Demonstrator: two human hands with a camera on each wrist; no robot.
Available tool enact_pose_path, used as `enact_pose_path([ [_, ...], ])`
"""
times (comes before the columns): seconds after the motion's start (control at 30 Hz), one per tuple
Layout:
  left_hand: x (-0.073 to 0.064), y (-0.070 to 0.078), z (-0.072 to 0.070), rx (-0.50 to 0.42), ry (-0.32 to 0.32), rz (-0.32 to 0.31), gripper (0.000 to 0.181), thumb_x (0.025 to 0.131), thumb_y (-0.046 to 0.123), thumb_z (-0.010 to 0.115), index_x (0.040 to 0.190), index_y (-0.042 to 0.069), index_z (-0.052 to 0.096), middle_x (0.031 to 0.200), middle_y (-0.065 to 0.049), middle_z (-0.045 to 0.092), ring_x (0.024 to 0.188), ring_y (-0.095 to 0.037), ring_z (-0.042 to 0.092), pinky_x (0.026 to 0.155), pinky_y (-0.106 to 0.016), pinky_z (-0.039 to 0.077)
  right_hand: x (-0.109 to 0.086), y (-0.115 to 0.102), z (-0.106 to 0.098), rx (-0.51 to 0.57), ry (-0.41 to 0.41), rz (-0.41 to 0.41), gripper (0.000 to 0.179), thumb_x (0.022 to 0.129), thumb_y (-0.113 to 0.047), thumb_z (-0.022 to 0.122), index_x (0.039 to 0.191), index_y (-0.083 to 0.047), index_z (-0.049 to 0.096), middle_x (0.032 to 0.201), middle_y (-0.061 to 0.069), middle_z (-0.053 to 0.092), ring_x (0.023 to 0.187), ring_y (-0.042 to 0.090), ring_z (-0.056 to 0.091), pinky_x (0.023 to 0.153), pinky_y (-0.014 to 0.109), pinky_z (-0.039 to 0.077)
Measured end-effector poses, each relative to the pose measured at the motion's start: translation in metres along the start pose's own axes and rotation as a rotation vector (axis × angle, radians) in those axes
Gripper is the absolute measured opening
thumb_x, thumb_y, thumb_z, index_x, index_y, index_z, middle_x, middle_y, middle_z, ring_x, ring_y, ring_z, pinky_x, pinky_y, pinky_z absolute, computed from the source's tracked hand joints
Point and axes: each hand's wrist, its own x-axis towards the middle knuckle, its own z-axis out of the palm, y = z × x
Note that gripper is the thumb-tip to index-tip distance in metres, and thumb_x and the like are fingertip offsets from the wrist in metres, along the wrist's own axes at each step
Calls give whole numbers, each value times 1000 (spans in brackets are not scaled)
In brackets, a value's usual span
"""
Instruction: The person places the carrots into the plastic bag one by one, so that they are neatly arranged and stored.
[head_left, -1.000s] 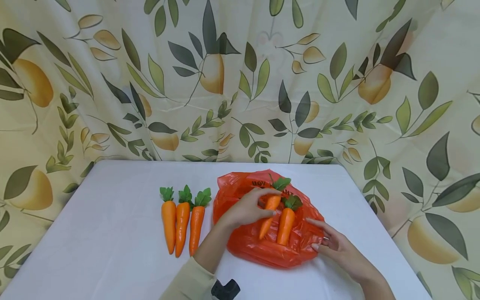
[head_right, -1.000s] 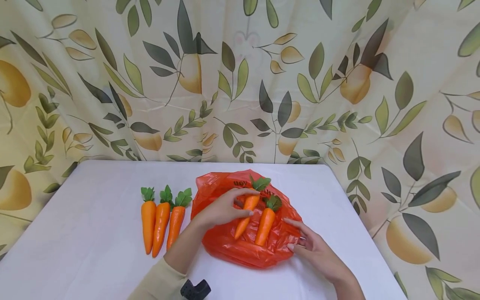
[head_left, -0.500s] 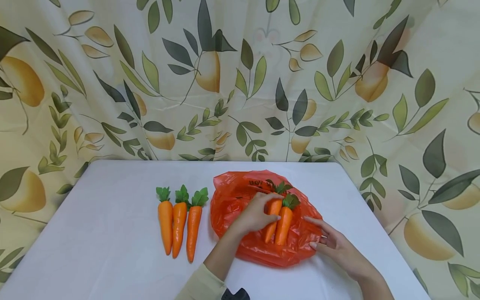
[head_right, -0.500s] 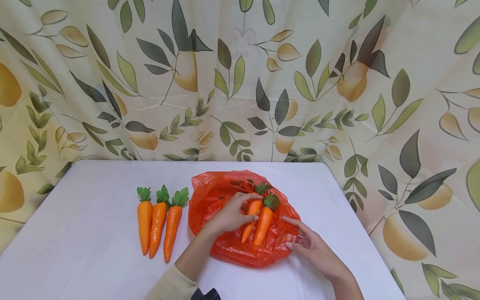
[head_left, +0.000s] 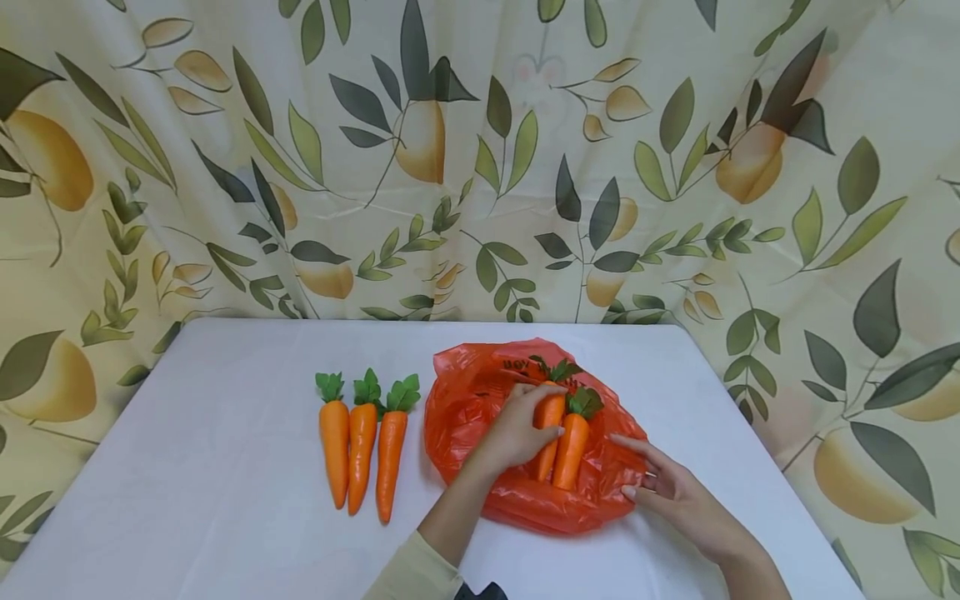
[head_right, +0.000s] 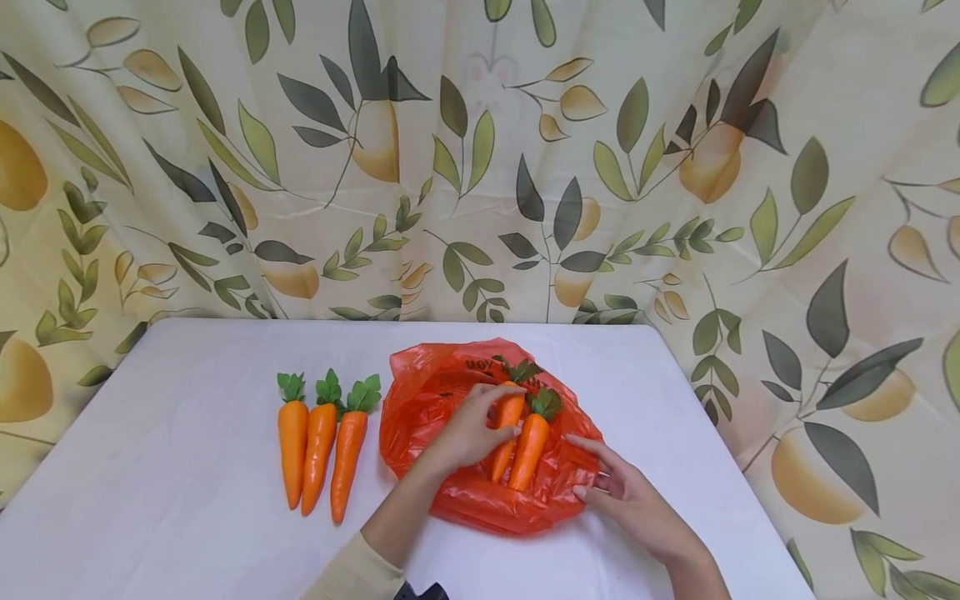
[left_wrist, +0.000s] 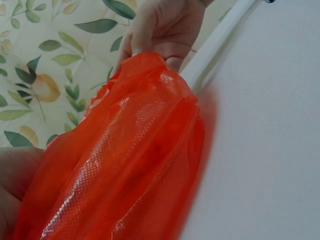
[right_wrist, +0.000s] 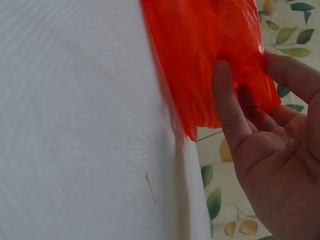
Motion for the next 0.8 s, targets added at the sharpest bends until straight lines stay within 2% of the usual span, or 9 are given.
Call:
enact_pose_path([
  [0.47,-1,-10,1,77,-113,31,52,92,13,80,140,28,64,124,-1,51,109,-20,54,88,-36,57,0,1,-2,-4,-15,-2,63,103,-5,61,160,-7,34,163,30,18,125,13,60,98,31,52],
  [0.8,1,-16,3,60,-125,39,52,91,14,81,139,26,65,133,0,56,119,-22,53,96,-42,54,1,4,-4,-5,-21,-3,63,103,-4,60,160,-8,34,162,22,26,125,15,59,98,33,52],
])
